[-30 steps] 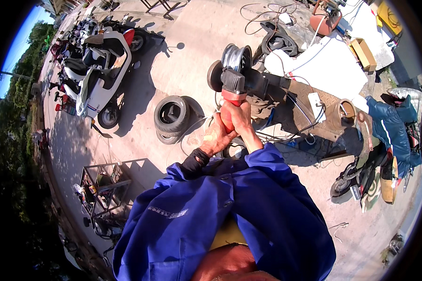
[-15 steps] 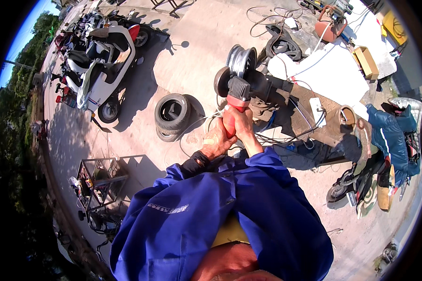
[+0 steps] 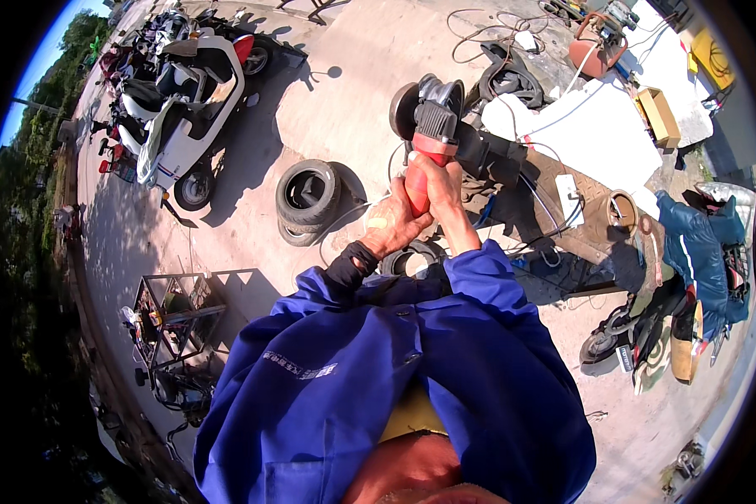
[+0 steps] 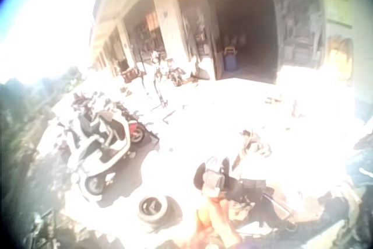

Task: The person uses a handheld angle grinder to smooth and clean the surface of a metal wheel rim. They rotate the rim by hand to access different areas while grinding, then briefly inspect the rim before continuing the grinding process.

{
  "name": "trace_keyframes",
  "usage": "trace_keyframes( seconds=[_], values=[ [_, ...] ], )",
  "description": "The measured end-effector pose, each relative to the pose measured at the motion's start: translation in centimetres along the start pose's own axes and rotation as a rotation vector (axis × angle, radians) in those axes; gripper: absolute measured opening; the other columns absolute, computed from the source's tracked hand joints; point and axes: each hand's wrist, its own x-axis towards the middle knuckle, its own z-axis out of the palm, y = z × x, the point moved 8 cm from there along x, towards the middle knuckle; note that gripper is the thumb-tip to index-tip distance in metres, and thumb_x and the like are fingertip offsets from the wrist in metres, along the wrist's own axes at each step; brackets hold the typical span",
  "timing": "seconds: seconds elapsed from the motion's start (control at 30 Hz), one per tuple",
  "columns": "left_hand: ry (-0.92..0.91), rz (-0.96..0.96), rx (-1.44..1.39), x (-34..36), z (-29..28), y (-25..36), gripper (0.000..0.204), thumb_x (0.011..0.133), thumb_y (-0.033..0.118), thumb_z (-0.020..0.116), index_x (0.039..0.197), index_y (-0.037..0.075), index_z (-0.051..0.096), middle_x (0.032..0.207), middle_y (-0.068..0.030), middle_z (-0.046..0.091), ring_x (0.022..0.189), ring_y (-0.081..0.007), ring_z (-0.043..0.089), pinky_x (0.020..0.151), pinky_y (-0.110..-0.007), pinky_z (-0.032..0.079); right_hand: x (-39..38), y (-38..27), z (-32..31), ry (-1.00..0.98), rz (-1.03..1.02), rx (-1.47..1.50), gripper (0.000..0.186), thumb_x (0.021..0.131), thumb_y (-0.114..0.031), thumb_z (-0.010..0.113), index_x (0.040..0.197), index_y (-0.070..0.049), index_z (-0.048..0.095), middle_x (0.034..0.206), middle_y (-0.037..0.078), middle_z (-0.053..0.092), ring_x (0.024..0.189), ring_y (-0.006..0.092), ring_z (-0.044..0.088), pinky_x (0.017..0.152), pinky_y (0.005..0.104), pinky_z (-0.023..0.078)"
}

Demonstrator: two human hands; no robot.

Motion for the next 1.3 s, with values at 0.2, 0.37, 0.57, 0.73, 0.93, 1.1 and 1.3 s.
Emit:
trace_keyframes(
  seconds=[0.2, 0.37, 0.57, 0.73, 0.93, 1.1, 1.3],
  values=[
    [0.029, 0.023, 0.010, -0.3, -0.3, 0.3, 0.078, 0.087, 0.044, 0.079, 0.130, -0.005, 0.038, 0.102, -0.0322, 0.071, 0.092, -0.0487, 0.073, 0.080, -0.053, 0.057, 0.3, 1.0, 0.3, -0.013, 0.009, 0.094, 0.032, 0.084, -0.023, 0.082, 0.104, -0.001, 0.069, 0.086, 0.005, 0.068, 0.071, 0.0163, 0.066, 0.069, 0.0334, 0.054],
    [0.072, 0.078, -0.052, -2.1, 2.9, -3.5, 0.083, 0.086, 0.049, 0.080, 0.134, -0.005, 0.038, 0.111, -0.0322, 0.069, 0.101, -0.0496, 0.070, 0.085, -0.053, 0.056, -2.4, 3.6, -0.1, 0.012, -0.064, 0.026, 0.030, 0.083, -0.022, 0.081, 0.102, 0.000, 0.071, 0.091, 0.004, 0.070, 0.080, 0.0144, 0.064, 0.074, 0.0334, 0.052],
    [0.109, 0.074, -0.056, -2.9, 5.5, -5.7, 0.082, 0.088, 0.049, 0.079, 0.136, -0.002, 0.038, 0.109, -0.0319, 0.069, 0.099, -0.0498, 0.070, 0.084, -0.054, 0.056, -3.7, 5.5, -1.0, 0.002, -0.085, -0.043, 0.037, 0.083, -0.022, 0.081, 0.110, 0.001, 0.072, 0.098, 0.006, 0.072, 0.086, 0.0137, 0.066, 0.079, 0.0339, 0.054],
    [0.090, 0.042, -0.083, -3.2, 5.7, -5.7, 0.083, 0.087, 0.047, 0.080, 0.138, -0.002, 0.037, 0.109, -0.0323, 0.069, 0.100, -0.0497, 0.070, 0.085, -0.054, 0.056, -3.9, 6.1, -1.3, 0.007, -0.068, -0.056, 0.039, 0.082, -0.022, 0.082, 0.112, 0.001, 0.072, 0.099, 0.006, 0.072, 0.088, 0.0135, 0.066, 0.080, 0.0334, 0.054],
    [0.104, 0.083, -0.124, -3.1, 5.9, -5.8, 0.085, 0.086, 0.047, 0.081, 0.140, -0.001, 0.037, 0.110, -0.0321, 0.069, 0.100, -0.0506, 0.069, 0.086, -0.054, 0.055, -3.8, 5.5, -1.0, -0.005, -0.075, -0.009, 0.036, 0.083, -0.020, 0.080, 0.110, 0.001, 0.072, 0.097, 0.004, 0.072, 0.084, 0.0133, 0.065, 0.077, 0.0327, 0.054],
    [0.050, -0.001, -0.052, -2.0, 2.5, -2.4, 0.087, 0.086, 0.049, 0.081, 0.138, -0.004, 0.037, 0.110, -0.0337, 0.069, 0.100, -0.0508, 0.070, 0.085, -0.054, 0.056, -1.9, 3.4, -0.6, -0.007, -0.017, -0.015, 0.031, 0.084, -0.020, 0.079, 0.105, 0.002, 0.072, 0.094, 0.005, 0.072, 0.083, 0.0134, 0.066, 0.076, 0.0329, 0.054],
    [0.019, -0.046, -0.051, -0.4, -0.1, 0.1, 0.085, 0.086, 0.048, 0.080, 0.134, -0.005, 0.036, 0.108, -0.0347, 0.069, 0.098, -0.0515, 0.070, 0.083, -0.053, 0.056, 0.4, 0.8, 0.3, 0.000, 0.009, 0.051, 0.030, 0.085, -0.022, 0.080, 0.104, 0.000, 0.072, 0.093, 0.006, 0.072, 0.081, 0.0153, 0.067, 0.075, 0.0342, 0.055]
  ],
)
